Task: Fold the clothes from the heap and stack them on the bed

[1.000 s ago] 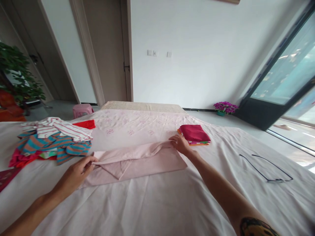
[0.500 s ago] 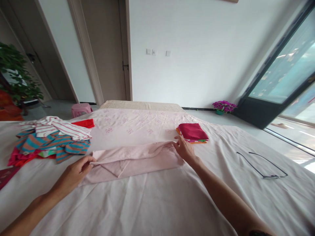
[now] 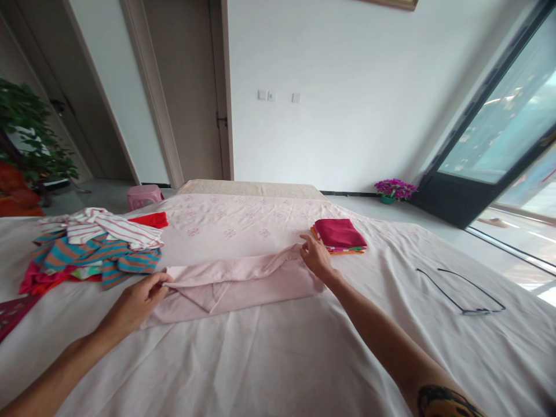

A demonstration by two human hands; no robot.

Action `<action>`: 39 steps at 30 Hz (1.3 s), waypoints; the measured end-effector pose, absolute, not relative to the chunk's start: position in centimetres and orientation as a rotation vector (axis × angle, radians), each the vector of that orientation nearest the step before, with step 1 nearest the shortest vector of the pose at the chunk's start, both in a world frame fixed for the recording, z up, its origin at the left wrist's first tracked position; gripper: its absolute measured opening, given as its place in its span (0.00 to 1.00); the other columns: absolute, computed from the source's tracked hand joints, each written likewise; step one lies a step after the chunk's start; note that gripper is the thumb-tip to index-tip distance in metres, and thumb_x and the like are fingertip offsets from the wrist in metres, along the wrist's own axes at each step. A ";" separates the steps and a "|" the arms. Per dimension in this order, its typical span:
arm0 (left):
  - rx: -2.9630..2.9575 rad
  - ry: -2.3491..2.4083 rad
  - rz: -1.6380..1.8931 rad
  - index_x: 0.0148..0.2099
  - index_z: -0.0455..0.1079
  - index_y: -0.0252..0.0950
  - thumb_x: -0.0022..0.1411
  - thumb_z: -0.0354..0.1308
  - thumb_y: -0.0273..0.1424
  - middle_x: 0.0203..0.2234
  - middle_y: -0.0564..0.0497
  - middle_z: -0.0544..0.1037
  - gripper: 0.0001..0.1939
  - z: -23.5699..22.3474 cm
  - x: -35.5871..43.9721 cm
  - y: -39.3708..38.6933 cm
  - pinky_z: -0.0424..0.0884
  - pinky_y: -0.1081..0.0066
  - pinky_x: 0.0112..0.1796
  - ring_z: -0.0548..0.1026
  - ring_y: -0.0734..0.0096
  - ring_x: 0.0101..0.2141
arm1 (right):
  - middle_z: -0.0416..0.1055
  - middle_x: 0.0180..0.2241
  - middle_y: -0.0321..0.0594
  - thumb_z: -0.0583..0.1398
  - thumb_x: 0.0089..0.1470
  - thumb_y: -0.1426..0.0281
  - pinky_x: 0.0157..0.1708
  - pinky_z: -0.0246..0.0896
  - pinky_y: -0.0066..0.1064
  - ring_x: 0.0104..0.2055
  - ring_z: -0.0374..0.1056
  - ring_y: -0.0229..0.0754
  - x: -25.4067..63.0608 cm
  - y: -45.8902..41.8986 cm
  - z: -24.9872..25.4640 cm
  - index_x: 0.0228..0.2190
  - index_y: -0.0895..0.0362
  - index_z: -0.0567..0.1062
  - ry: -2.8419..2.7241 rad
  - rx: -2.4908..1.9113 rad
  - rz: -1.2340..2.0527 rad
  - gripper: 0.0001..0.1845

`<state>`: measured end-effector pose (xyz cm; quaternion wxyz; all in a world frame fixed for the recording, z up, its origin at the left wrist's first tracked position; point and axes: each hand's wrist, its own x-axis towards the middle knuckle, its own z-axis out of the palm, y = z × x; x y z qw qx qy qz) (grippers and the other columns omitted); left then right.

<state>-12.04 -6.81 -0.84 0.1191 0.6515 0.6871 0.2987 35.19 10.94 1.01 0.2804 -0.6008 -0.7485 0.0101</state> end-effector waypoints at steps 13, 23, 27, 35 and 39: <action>1.895 2.039 0.878 0.45 0.70 0.39 0.58 0.53 0.42 0.37 0.51 0.80 0.17 -1.0 -12.6 -7.0 0.70 0.75 0.38 0.77 0.66 0.37 | 0.67 0.27 0.33 0.55 0.43 0.71 0.27 0.67 0.30 0.27 0.69 0.39 35.4 9.9 2.9 0.49 0.57 0.65 -1.254 -1.279 1.022 0.27; 1.887 2.060 0.830 0.45 0.69 0.40 0.60 0.52 0.42 0.37 0.54 0.79 0.16 -1.5 -12.9 -7.7 0.69 0.75 0.38 0.77 0.67 0.36 | 0.69 0.27 0.36 0.57 0.45 0.70 0.27 0.64 0.28 0.29 0.69 0.39 37.8 8.4 1.9 0.49 0.60 0.67 -1.459 -1.355 1.068 0.26; 1.867 2.070 0.875 0.45 0.69 0.40 0.59 0.52 0.43 0.37 0.53 0.80 0.16 -0.7 -12.4 -7.1 0.69 0.75 0.39 0.77 0.66 0.38 | 0.72 0.41 0.43 0.60 0.43 0.71 0.41 0.67 0.36 0.42 0.70 0.45 37.5 8.7 0.3 0.54 0.57 0.66 -1.759 -1.334 0.798 0.33; 1.831 2.046 0.923 0.47 0.67 0.38 0.60 0.53 0.44 0.37 0.52 0.80 0.18 0.2 -13.1 -6.2 0.68 0.72 0.43 0.76 0.64 0.40 | 0.69 0.31 0.35 0.56 0.40 0.73 0.29 0.64 0.30 0.28 0.65 0.37 36.0 9.4 1.3 0.53 0.57 0.69 -1.745 -1.217 0.843 0.34; 1.735 2.012 0.990 0.48 0.66 0.38 0.60 0.53 0.45 0.39 0.51 0.80 0.19 0.4 -13.7 -6.2 0.69 0.72 0.45 0.77 0.64 0.41 | 0.59 0.22 0.28 0.55 0.38 0.71 0.16 0.47 0.23 0.18 0.53 0.31 36.9 9.7 3.7 0.53 0.59 0.68 -1.507 -1.171 1.103 0.35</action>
